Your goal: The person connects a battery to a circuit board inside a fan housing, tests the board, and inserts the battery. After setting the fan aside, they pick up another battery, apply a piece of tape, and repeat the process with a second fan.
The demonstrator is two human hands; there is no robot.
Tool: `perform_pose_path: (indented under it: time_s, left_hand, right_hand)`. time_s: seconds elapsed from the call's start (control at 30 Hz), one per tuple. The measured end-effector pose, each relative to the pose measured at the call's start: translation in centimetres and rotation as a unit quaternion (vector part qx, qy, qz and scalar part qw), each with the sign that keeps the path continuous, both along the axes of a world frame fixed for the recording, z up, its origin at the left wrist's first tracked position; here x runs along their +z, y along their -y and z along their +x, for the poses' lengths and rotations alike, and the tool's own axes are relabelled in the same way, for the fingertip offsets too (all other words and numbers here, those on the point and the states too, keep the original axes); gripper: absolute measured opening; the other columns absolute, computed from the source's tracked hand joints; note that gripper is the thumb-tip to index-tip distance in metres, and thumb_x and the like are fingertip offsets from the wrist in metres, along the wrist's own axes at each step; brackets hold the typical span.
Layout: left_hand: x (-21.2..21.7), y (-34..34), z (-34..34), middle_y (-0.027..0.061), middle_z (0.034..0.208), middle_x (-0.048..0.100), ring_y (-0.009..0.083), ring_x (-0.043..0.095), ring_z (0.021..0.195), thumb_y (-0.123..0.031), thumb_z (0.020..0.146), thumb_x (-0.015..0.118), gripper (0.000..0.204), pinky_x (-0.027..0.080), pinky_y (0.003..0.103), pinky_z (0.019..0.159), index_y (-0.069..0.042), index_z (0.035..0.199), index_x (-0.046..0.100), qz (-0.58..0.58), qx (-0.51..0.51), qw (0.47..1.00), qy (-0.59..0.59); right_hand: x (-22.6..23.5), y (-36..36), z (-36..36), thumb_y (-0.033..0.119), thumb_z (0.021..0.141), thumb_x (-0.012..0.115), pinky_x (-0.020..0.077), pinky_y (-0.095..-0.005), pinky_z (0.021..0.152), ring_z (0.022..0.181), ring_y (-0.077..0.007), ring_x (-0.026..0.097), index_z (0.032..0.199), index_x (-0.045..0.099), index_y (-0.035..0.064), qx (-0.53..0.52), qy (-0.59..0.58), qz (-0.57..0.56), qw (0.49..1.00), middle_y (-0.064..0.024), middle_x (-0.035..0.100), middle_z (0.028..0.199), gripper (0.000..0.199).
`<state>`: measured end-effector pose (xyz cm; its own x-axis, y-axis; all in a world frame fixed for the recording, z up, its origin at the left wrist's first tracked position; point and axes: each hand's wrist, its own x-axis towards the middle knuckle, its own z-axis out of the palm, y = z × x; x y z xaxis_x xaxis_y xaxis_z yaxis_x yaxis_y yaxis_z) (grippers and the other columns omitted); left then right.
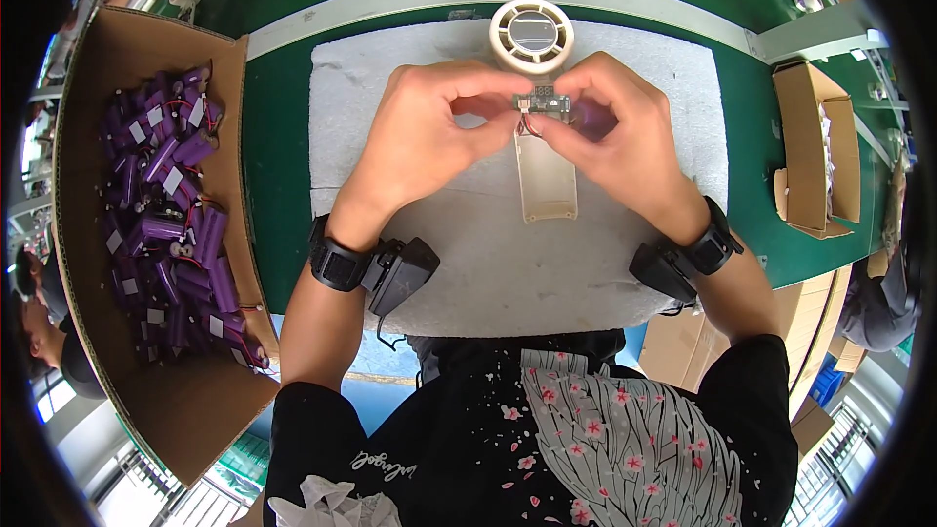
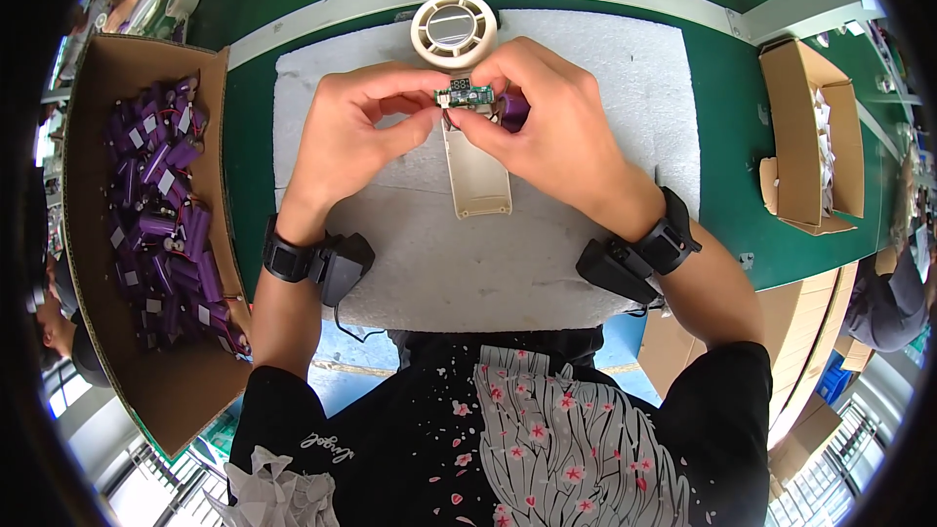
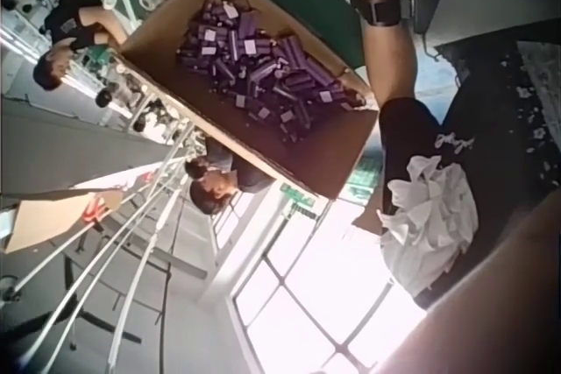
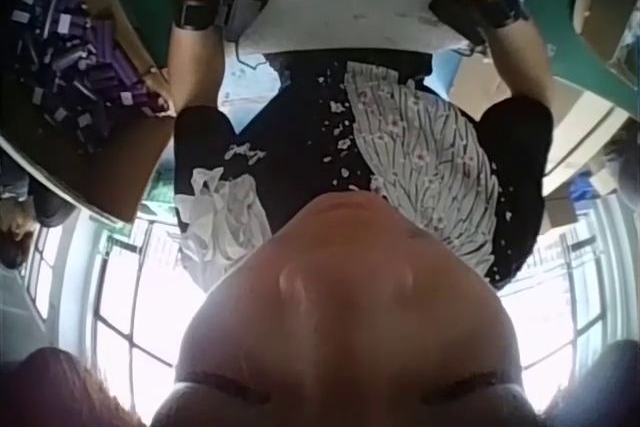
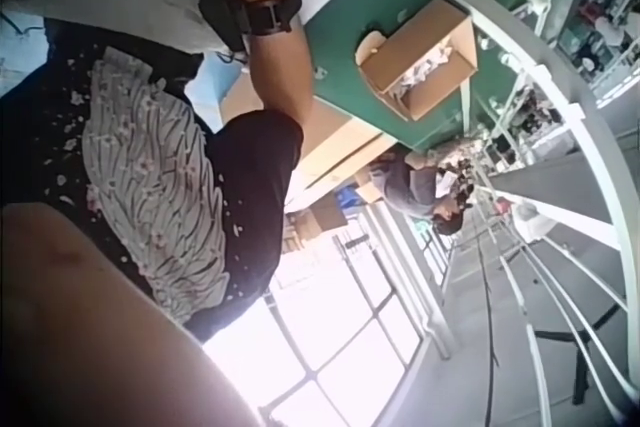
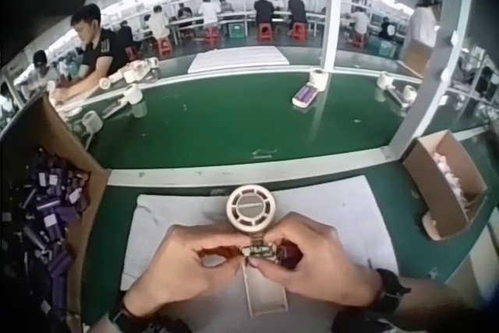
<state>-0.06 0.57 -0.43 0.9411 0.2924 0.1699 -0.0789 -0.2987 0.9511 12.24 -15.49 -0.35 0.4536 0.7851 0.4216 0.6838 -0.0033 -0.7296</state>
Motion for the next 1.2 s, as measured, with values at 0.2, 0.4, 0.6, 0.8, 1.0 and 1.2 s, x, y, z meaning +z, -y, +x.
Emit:
perform_pose_path:
  time_s: [0.2, 0.4, 0.6, 0.8, 1.0, 1.2]
  left_hand:
    - [0.18, 0.12, -0.03, 0.0111, 0.091, 0.071, 0.0162, 0.07, 0.08, 0.004, 0.075, 0.07, 0.026, 0.057, 0.027, 0.075, 0.0, 0.101, 0.071, 0.002, -0.001, 1.0, 0.01]
    - [-0.34, 0.22, 0.15, 0.0112, 0.092, 0.071, 0.0164, 0.07, 0.079, 0.005, 0.074, 0.07, 0.027, 0.058, 0.027, 0.073, 0.0, 0.1, 0.071, -0.001, 0.001, 1.0, 0.022]
    - [-0.4, 0.14, 0.12, 0.0114, 0.091, 0.071, 0.0163, 0.07, 0.078, 0.005, 0.073, 0.07, 0.027, 0.058, 0.027, 0.071, 0.0, 0.1, 0.071, 0.019, 0.001, 0.999, 0.036]
    - [-0.21, 0.16, 0.1, 0.011, 0.089, 0.071, 0.0169, 0.07, 0.076, 0.005, 0.073, 0.07, 0.025, 0.058, 0.026, 0.069, 0.0, 0.097, 0.071, 0.02, 0.0, 0.999, 0.032]
    - [-0.18, -0.08, 0.02, 0.01, 0.089, 0.069, 0.0155, 0.069, 0.077, 0.011, 0.078, 0.064, 0.027, 0.056, 0.024, 0.068, 0.002, 0.102, 0.071, 0.06, -0.028, 0.997, 0.029]
    - [-0.51, -0.11, -0.08, 0.01, 0.09, 0.068, 0.0152, 0.068, 0.079, 0.012, 0.078, 0.064, 0.028, 0.055, 0.023, 0.068, 0.001, 0.103, 0.07, 0.036, -0.03, 0.999, 0.017]
  right_hand:
    - [-0.29, -0.03, -0.15, 0.01, 0.073, 0.082, 0.0412, -0.0201, 0.051, 0.057, -0.0051, 0.05, 0.087, 0.058, 0.0025, -0.018, 0.011, 0.001, 1.0, -0.0011, 0.059, 0.071, 0.029]
    - [-0.09, -0.16, -0.18, 0.008, 0.069, 0.083, 0.0422, -0.0206, 0.051, 0.057, -0.0062, 0.051, 0.096, 0.064, 0.0044, -0.021, 0.023, 0.005, 1.0, -0.0013, 0.06, 0.074, 0.033]
    - [-0.19, -0.17, 0.0, 0.007, 0.066, 0.083, 0.0435, -0.0214, 0.051, 0.057, -0.008, 0.054, 0.101, 0.069, 0.0066, -0.011, 0.054, 0.015, 0.998, -0.0025, 0.063, 0.078, 0.037]
    - [-0.15, -0.19, 0.04, 0.007, 0.066, 0.083, 0.044, -0.0216, 0.051, 0.056, -0.0087, 0.054, 0.1, 0.072, 0.0064, -0.016, 0.057, 0.014, 0.998, -0.0034, 0.064, 0.078, 0.036]
    - [-0.15, -0.14, -0.05, 0.007, 0.066, 0.082, 0.0439, -0.0215, 0.051, 0.057, -0.009, 0.055, 0.1, 0.072, 0.0064, -0.02, 0.062, 0.007, 0.998, -0.0037, 0.064, 0.078, 0.035]
    - [0.19, -0.05, -0.28, 0.006, 0.068, 0.08, 0.0442, -0.0211, 0.052, 0.058, -0.0084, 0.056, 0.1, 0.072, 0.005, -0.027, 0.043, -0.016, 0.999, -0.0041, 0.065, 0.08, 0.033]
